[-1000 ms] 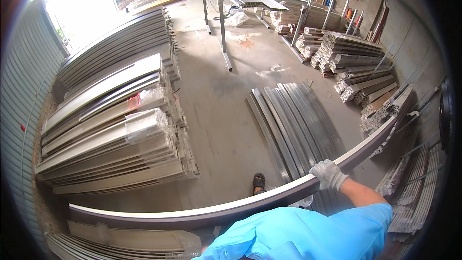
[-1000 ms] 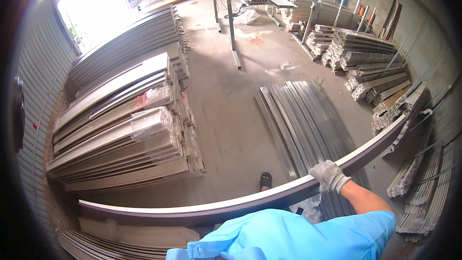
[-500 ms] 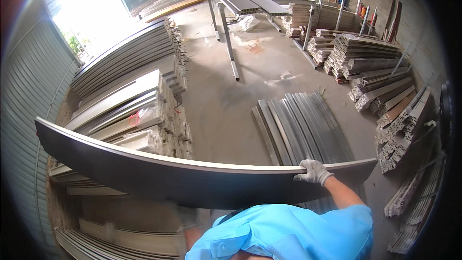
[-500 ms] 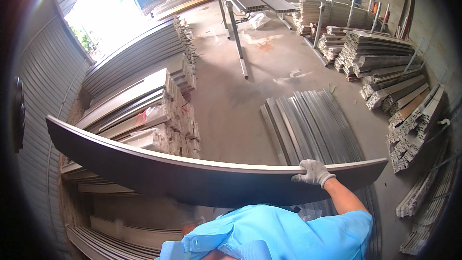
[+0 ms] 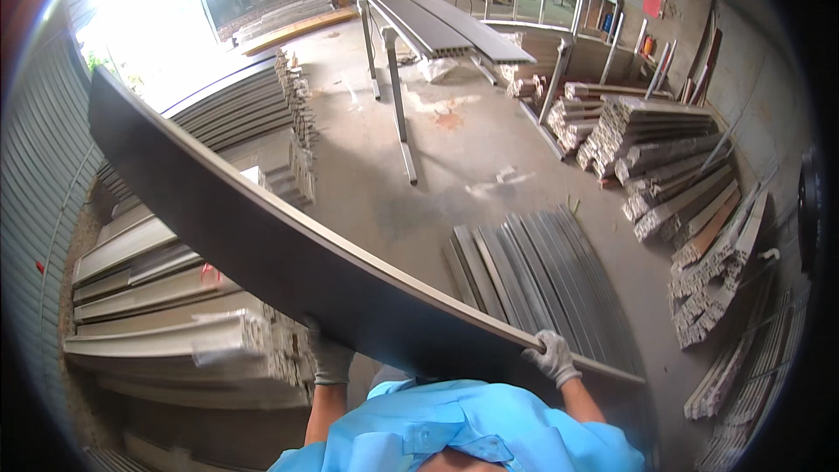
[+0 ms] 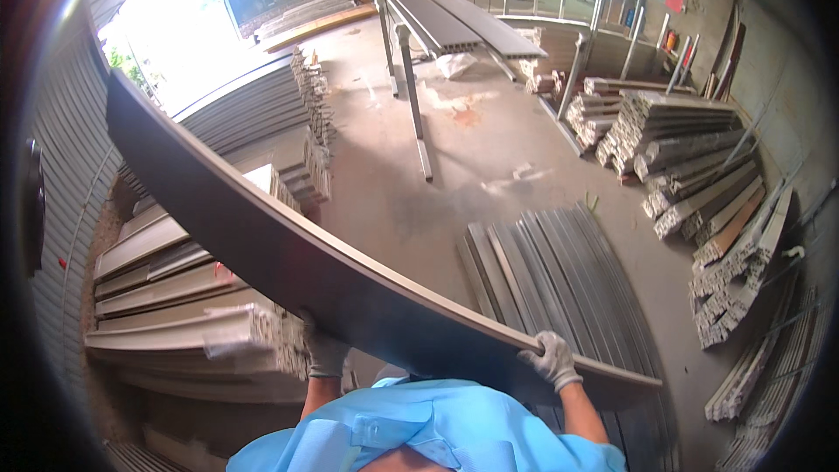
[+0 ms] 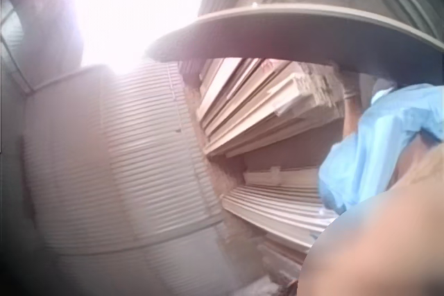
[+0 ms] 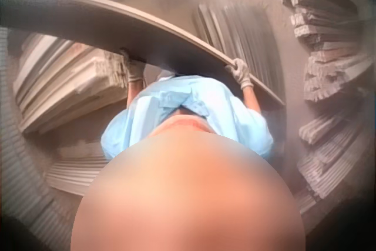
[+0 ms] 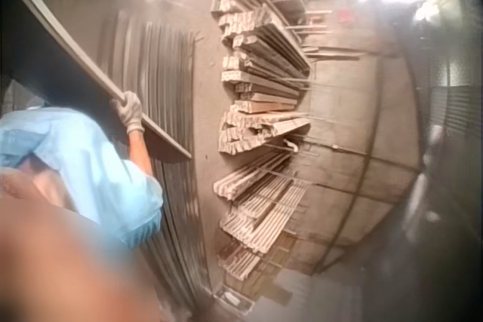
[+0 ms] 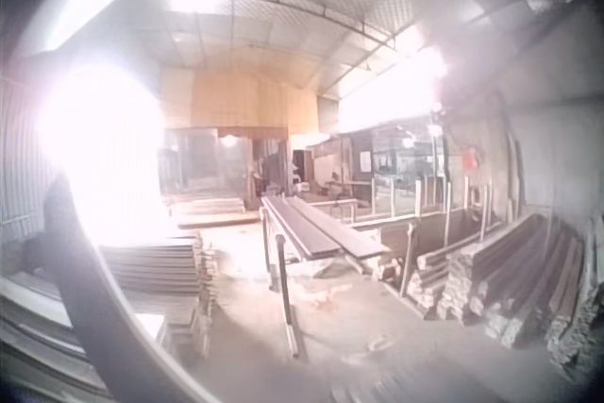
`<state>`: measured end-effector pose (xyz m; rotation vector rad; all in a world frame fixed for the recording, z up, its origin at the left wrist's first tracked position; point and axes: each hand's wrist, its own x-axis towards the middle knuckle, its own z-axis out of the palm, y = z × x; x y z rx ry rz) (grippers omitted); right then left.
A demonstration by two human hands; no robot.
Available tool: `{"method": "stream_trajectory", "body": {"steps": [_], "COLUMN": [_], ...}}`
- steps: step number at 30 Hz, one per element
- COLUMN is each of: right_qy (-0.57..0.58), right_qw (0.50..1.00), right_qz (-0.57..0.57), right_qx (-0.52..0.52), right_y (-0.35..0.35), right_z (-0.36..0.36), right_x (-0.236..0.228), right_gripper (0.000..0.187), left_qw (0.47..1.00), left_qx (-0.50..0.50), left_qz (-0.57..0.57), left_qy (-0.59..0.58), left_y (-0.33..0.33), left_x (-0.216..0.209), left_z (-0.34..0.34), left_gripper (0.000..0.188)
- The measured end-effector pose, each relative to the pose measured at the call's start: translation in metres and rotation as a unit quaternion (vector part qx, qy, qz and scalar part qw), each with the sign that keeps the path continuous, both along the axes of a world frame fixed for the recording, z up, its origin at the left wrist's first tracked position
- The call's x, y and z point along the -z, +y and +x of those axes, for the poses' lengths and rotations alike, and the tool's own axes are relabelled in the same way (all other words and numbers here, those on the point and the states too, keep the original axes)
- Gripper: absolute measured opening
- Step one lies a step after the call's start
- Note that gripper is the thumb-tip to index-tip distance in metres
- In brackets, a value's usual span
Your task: The person repeatedly picks up large flat panels from a stack, turns them over, and places them on a nearby table. They also use a blue utility knife to cut plastic wrapping from some panels before stacking them.
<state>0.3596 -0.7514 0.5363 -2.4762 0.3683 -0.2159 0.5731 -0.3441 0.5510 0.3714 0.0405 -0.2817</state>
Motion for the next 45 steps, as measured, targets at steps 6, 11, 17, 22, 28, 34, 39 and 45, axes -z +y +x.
{"method": "stream_trajectory", "body": {"steps": [6, 11, 17, 22, 28, 34, 39, 45], "right_qy": [-0.064, -0.078, -0.104, -0.126, -0.141, -0.228, -0.203, -0.201], "right_qw": [0.990, 0.974, 0.952, 0.932, 0.927, 0.859, 0.852, 0.762], "right_qz": [-0.036, -0.091, -0.129, -0.119, -0.126, -0.223, -0.333, -0.486], "right_qx": [0.121, 0.190, 0.256, 0.317, 0.324, 0.401, 0.348, 0.378], "right_y": [0.024, 0.026, 0.003, -0.034, -0.071, -0.066, -0.033, -0.045], "right_z": [0.102, 0.166, 0.266, 0.386, 0.518, 0.644, 0.752, 0.859], "right_x": [-0.028, -0.032, -0.009, -0.028, -0.099, -0.162, -0.258, -0.342], "right_gripper": [0.084, 0.085, 0.086, 0.089, 0.090, 0.103, 0.094, 0.093], "left_qw": [0.993, 0.982, 0.966, 0.955, 0.938, 0.919, 0.915, 0.906], "left_qx": [0.115, 0.188, 0.255, 0.276, 0.282, 0.304, 0.311, 0.310], "left_qz": [0.016, 0.025, 0.038, 0.070, 0.099, 0.064, -0.055, -0.116], "left_qy": [0.009, -0.001, -0.032, -0.080, -0.175, -0.244, -0.250, -0.264], "left_y": [-0.027, -0.055, -0.117, -0.176, -0.213, -0.239, -0.261, -0.310], "left_x": [-0.021, -0.025, -0.009, -0.028, -0.087, -0.128, -0.183, -0.244], "left_z": [0.151, 0.257, 0.392, 0.521, 0.665, 0.841, 0.969, 1.096], "left_gripper": [0.078, 0.074, 0.073, 0.073, 0.076, 0.071, 0.063, 0.058]}}
